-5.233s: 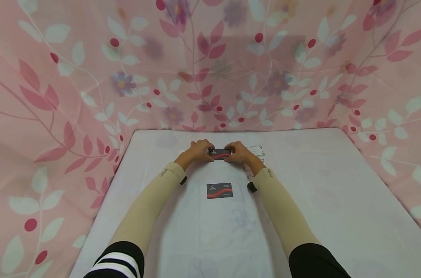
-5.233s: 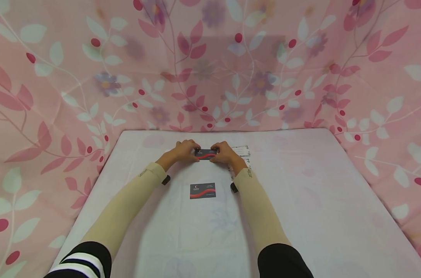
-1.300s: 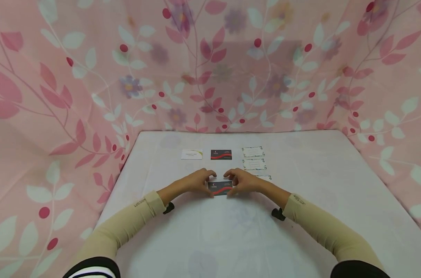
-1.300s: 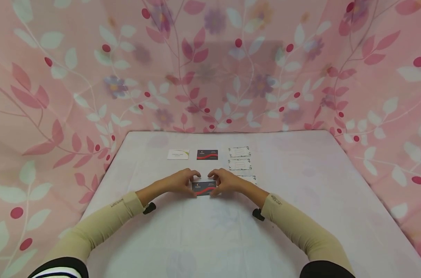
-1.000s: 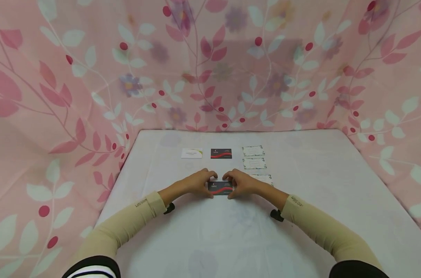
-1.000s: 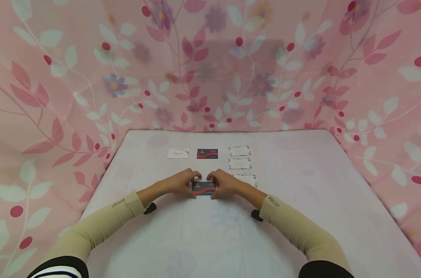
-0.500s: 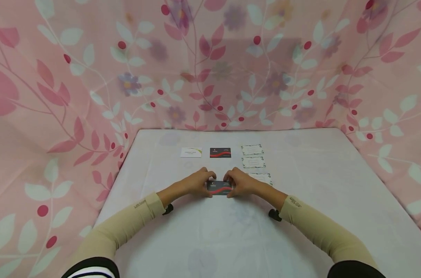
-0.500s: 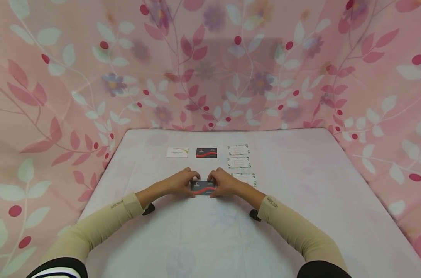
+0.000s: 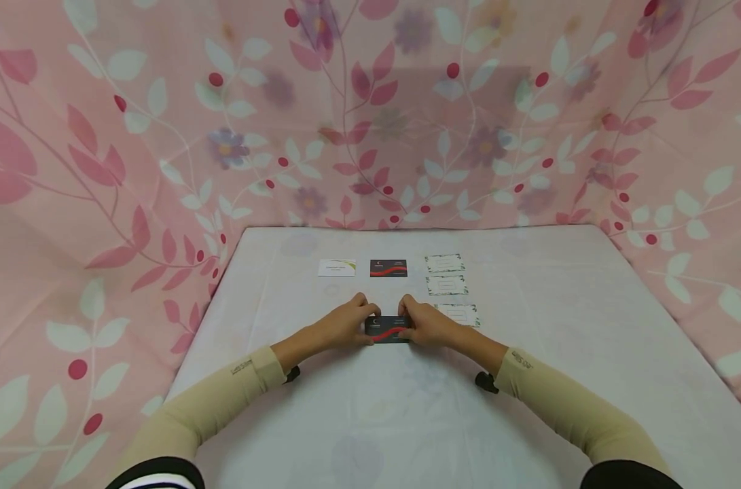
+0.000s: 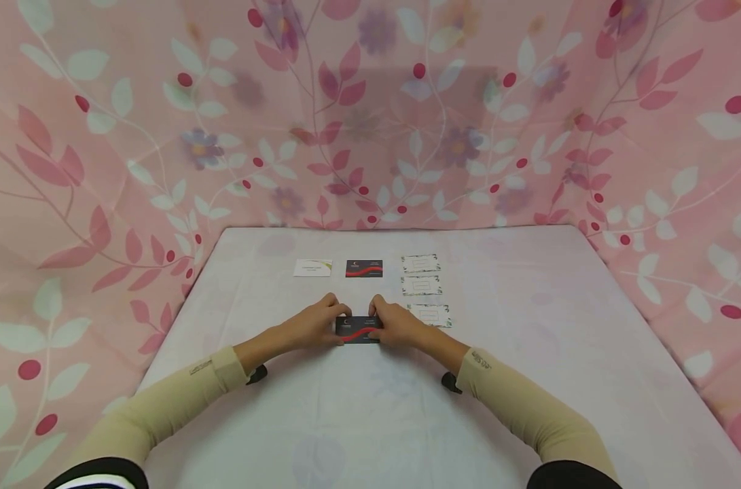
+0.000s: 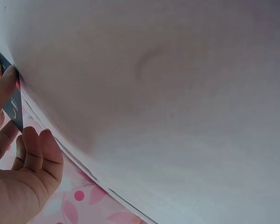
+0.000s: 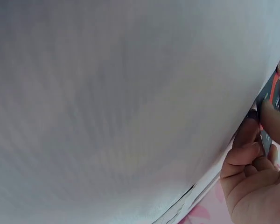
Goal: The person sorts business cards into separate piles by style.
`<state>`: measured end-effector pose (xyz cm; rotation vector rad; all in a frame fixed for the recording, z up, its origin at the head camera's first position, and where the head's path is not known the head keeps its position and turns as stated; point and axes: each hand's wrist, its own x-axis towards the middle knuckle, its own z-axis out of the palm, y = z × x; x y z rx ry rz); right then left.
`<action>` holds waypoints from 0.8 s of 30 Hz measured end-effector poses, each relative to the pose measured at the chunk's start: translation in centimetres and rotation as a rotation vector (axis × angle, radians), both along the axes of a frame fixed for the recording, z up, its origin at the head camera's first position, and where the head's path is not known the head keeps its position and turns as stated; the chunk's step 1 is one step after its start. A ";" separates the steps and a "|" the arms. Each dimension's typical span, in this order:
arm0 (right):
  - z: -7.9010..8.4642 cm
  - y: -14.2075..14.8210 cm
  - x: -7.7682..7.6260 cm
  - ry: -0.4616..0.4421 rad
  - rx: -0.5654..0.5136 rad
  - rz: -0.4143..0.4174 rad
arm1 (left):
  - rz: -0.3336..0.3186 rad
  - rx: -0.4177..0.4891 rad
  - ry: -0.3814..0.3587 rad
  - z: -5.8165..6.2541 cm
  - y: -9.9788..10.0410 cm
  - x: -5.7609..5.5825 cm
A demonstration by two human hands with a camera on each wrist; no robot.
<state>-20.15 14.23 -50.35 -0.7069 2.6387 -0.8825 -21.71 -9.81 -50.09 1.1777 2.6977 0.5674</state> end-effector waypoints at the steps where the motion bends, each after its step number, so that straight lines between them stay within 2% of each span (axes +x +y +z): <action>1: -0.1 0.0 0.0 0.007 -0.010 -0.003 | 0.000 0.009 0.001 0.1 -0.1 0.1; 7: 0.1 0.4 -0.1 -0.047 -0.123 -0.028 | 0.001 0.023 0.001 0.3 -0.2 -0.2; 12: 0.5 0.9 -0.6 -0.167 -0.269 -0.061 | -0.024 0.021 0.025 1.2 -0.1 -0.7; 19: 0.7 1.4 -1.4 -0.295 -0.441 -0.118 | -0.054 0.035 0.146 1.8 -0.1 -1.3; 24: 0.5 1.7 -1.6 -0.336 -0.508 -0.146 | -0.067 0.028 0.208 2.5 0.1 -1.5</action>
